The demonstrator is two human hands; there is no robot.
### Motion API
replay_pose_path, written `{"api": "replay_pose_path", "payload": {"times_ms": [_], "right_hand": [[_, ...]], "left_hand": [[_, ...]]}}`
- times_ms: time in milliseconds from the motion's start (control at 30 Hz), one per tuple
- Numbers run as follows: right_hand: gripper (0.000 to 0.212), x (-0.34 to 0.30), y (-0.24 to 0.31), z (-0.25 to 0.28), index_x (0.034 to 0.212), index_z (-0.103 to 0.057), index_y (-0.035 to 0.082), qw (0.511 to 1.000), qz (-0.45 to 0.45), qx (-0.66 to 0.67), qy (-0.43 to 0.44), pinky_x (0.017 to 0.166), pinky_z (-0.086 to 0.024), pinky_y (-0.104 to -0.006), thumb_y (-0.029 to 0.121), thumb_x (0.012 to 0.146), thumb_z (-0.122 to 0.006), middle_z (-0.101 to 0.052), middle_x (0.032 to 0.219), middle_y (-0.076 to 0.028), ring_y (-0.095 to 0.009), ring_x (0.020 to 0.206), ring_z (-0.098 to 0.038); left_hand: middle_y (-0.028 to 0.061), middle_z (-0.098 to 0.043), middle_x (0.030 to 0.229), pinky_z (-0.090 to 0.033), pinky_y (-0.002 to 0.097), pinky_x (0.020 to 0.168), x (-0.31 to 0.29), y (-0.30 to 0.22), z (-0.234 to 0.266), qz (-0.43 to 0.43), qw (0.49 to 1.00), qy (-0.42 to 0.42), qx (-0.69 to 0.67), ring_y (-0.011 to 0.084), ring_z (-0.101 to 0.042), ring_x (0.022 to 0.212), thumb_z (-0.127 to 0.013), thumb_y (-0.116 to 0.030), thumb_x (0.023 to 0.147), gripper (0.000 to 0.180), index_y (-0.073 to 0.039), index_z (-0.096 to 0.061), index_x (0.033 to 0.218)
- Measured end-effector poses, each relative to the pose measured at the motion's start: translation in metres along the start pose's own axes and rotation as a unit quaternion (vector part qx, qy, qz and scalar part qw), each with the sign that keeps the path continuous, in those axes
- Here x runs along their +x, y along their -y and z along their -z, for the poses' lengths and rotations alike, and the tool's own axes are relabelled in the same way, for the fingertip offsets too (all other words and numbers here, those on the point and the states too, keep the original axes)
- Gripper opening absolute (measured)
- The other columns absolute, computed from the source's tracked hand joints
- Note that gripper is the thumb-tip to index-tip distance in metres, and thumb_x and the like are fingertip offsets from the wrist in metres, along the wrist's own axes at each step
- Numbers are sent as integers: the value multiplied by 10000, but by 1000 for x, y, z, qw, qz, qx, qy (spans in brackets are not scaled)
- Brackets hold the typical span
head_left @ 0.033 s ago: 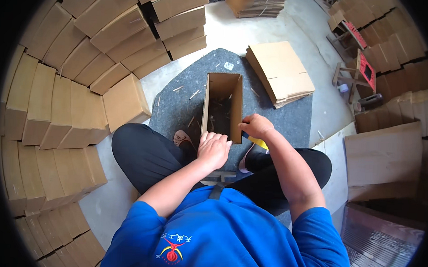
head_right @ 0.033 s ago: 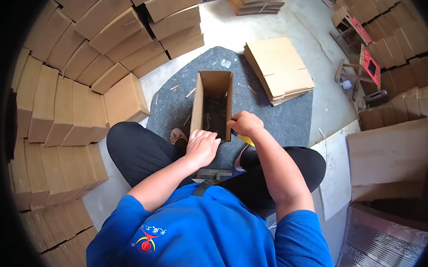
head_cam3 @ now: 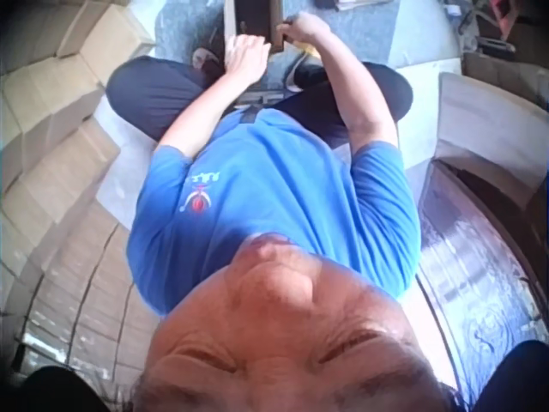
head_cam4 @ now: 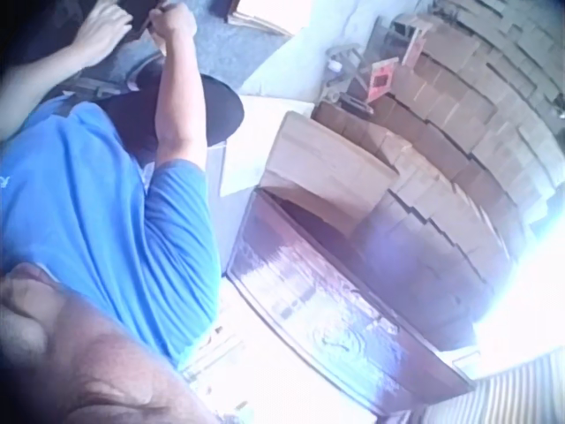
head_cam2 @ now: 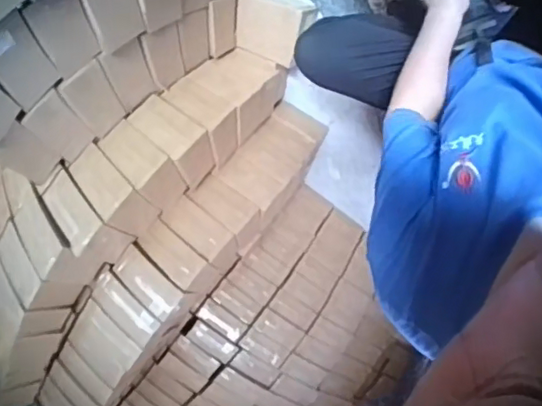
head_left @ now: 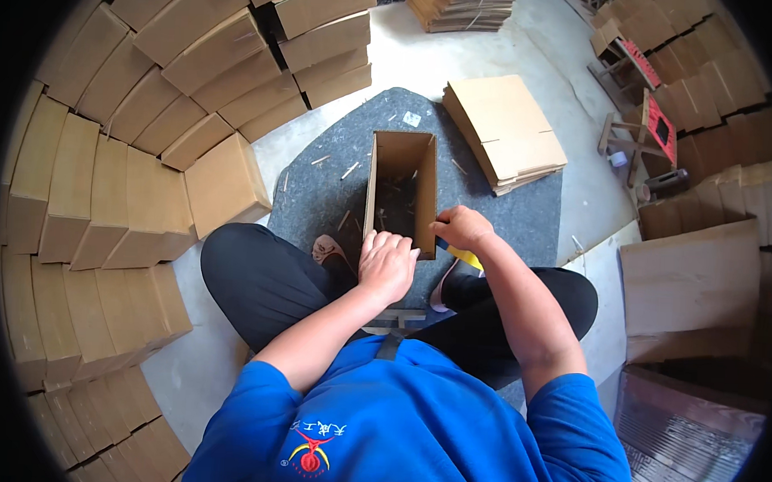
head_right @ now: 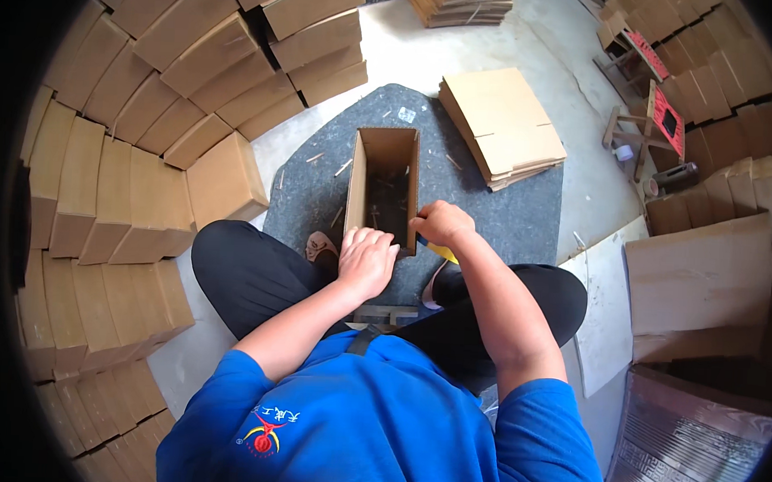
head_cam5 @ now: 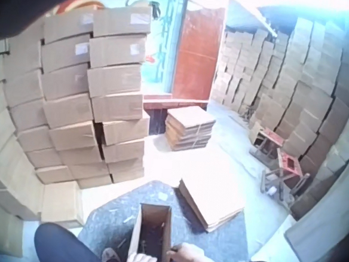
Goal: Folding and taping cardboard boxes for packaging.
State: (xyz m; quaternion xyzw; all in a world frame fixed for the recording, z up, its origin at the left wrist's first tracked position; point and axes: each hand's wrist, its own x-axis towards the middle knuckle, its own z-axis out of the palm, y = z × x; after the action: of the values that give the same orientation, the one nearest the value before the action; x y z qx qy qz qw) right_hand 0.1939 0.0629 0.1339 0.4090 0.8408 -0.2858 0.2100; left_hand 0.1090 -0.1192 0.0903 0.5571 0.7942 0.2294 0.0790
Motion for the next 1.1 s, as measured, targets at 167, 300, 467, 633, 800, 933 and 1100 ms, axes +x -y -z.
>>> {"api": "replay_pose_path", "payload": {"times_ms": [167, 300, 467, 633, 800, 933, 1100], "right_hand": [[347, -10, 10, -6, 1073, -758, 209, 1000, 9, -5, -17, 902, -543, -397, 464, 893, -606, -741, 1055, -87, -293, 1019, -695], [336, -14, 9, -14, 1087, -755, 226, 999, -15, 11, -45, 890, -539, -404, 464, 883, -633, -739, 1028, -92, -297, 1000, -693], [335, -14, 1, -11, 1096, -752, 234, 998, -22, 45, -42, 876, -535, -407, 476, 894, -637, -740, 1014, -85, -294, 998, -691], [329, -15, 1, -14, 1080, -745, 214, 996, -11, 71, -49, 869, -536, -439, 462, 893, -636, -740, 1002, -120, -323, 985, -696], [329, -16, -4, -15, 1078, -747, 210, 996, -8, 67, -59, 855, -537, -445, 460, 895, -637, -744, 986, -112, -321, 975, -699], [330, -16, 7, -9, 1078, -755, 210, 996, -19, 69, -59, 856, -535, -445, 457, 894, -637, -742, 997, -121, -319, 975, -699], [317, -17, 0, -14, 1077, -757, 218, 995, -18, 69, -75, 848, -540, -435, 444, 885, -645, -743, 992, -115, -311, 966, -702]], "left_hand": [[91, -662, 1002, -324, 493, 1073, 41, 28, -42, 57, 997, 4, 46, 290, -556, 1107, -590, -269, 946, 208, -82, -673, 977], [122, -653, 1133, -265, 486, 1133, 46, 36, -74, 159, 975, 148, 50, 284, -533, 1191, -518, -311, 983, 299, -87, -690, 1079], [104, -537, 1254, -342, 444, 1050, 113, 22, -43, 103, 992, 41, 60, 296, -470, 1230, -623, -146, 855, 333, -88, -631, 1183], [138, -393, 1508, -158, 478, 1226, 181, 51, -4, 38, 993, -57, 97, 312, -288, 1454, -592, -114, 856, 666, -76, -381, 1487], [129, -457, 1424, -163, 495, 1216, 164, 42, -20, 53, 984, 5, 171, 313, -348, 1411, -535, -141, 911, 575, -61, -402, 1464], [137, -470, 1417, -175, 495, 1212, 158, 62, -25, 4, 970, -22, 244, 315, -357, 1409, -463, -139, 963, 500, -61, -420, 1456], [87, -509, 1356, -251, 520, 1169, 144, 66, -16, -73, 968, 113, 213, 303, -455, 1308, -524, -94, 896, 517, -84, -493, 1411]]}}
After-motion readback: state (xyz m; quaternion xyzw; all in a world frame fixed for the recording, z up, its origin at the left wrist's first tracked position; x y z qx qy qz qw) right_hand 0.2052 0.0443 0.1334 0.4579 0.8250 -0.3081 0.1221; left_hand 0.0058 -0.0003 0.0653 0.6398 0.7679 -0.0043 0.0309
